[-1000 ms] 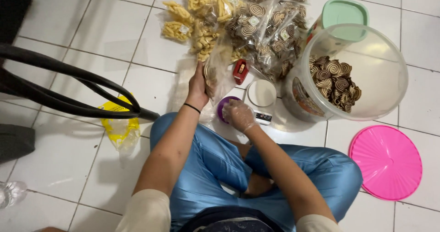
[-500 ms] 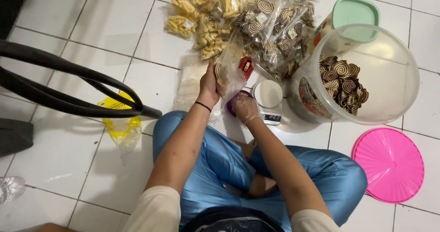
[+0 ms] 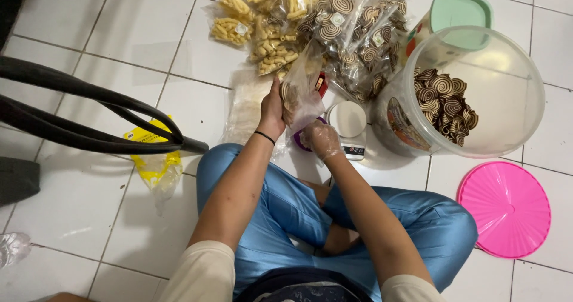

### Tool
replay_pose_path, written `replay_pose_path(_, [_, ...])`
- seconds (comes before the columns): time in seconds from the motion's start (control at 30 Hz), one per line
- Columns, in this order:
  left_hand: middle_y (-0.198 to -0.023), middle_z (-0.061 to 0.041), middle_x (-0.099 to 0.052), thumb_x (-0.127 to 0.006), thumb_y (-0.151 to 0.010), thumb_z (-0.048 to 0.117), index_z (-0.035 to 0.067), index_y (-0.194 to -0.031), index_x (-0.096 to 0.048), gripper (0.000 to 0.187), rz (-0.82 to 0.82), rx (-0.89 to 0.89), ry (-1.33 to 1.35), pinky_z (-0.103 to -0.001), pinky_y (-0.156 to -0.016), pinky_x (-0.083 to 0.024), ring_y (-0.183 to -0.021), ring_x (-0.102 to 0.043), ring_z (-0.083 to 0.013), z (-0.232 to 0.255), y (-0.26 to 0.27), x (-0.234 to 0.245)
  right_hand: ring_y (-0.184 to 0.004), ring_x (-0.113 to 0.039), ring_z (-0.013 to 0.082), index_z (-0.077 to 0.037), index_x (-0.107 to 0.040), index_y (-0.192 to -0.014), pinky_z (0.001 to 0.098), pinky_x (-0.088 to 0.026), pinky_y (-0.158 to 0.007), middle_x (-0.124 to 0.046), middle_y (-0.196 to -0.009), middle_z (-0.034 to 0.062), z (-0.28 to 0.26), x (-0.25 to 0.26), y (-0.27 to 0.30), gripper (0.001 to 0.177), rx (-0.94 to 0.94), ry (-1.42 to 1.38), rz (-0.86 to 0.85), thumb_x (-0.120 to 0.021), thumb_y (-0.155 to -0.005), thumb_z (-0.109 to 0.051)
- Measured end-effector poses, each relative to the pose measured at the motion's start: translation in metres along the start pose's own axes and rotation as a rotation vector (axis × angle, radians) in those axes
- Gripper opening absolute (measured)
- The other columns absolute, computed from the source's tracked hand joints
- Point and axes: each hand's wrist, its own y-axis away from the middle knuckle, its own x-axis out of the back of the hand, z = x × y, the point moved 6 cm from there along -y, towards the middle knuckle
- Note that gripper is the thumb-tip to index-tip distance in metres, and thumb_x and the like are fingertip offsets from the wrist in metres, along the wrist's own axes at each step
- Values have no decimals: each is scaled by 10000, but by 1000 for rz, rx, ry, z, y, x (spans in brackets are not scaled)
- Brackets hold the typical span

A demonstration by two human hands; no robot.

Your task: Manually portioning swirl cookies by weighing them on a scale and placing them into small plastic bags.

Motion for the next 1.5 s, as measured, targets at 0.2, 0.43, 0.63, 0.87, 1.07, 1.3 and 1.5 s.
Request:
replay_pose_path(0.2, [-1134,-238,-730,-686,-930,499,-75,-1208,-666,638,12,-13,-5,-444,-896,-595,-1050,-727,-343,2,5,-2,-925,-735,396,-137,-728,-1003,527,-596,-781,-710,-894,141,34,-29,0,156,-155,-276,-139,-697,-916,-264])
replay_pose_path(0.43, [-1118,-233,-730,-685,-925,518,-78,-1213,-661,662,15,-12,-28,-435,-882,-604,-1037,-730,-340,-6,-4,4,-955,-719,424,-81,-753,-982,529,-572,-840,-740,-905,184,51,-27,0,143,-341,-540,-125,-709,-898,-188])
replay_pose_path(0.63, [-1122,-246,-724,-669,-930,510,-94,-1214,-648,668,5,-12,-49,-455,-894,-602,-1048,-727,-346,5,13,-7,-893,-735,373,-121,-799,-974,476,-588,-807,-756,-855,143,46,-23,-3,162,-275,-437,-149,-689,-914,-225])
replay_pose_path(0.87, [-1090,-229,-735,-668,-935,515,-79,-1190,-662,647,2,-18,-54,-453,-898,-594,-1032,-731,-335,4,11,-6,-847,-767,314,-62,-765,-874,445,-625,-739,-752,-790,126,5,-10,-5,128,-71,54,-258,-679,-879,-156])
replay_pose_path(1.07, [-1056,-221,-738,-677,-935,508,-79,-1155,-671,627,-4,-34,-40,-444,-875,-600,-986,-740,-321,5,11,-9,-910,-760,324,-93,-801,-910,447,-616,-816,-770,-865,130,7,-15,-6,143,-64,35,-361,-723,-874,-207])
replay_pose_path(1.3, [-1034,-218,-746,-680,-935,498,-72,-1115,-683,598,-10,-34,-22,-438,-867,-603,-965,-748,-322,3,10,-8,-973,-737,427,19,-781,-1020,550,-583,-853,-758,-923,243,20,11,-8,197,-298,-448,-302,-749,-879,-115])
replay_pose_path(1.5, [-1053,-220,-743,-675,-939,482,-76,-1137,-680,593,-3,-13,-16,-432,-868,-607,-965,-748,-323,11,21,-13,-997,-715,429,-27,-772,-990,541,-587,-860,-745,-952,234,54,-24,-19,199,-340,-440,-292,-687,-927,-195])
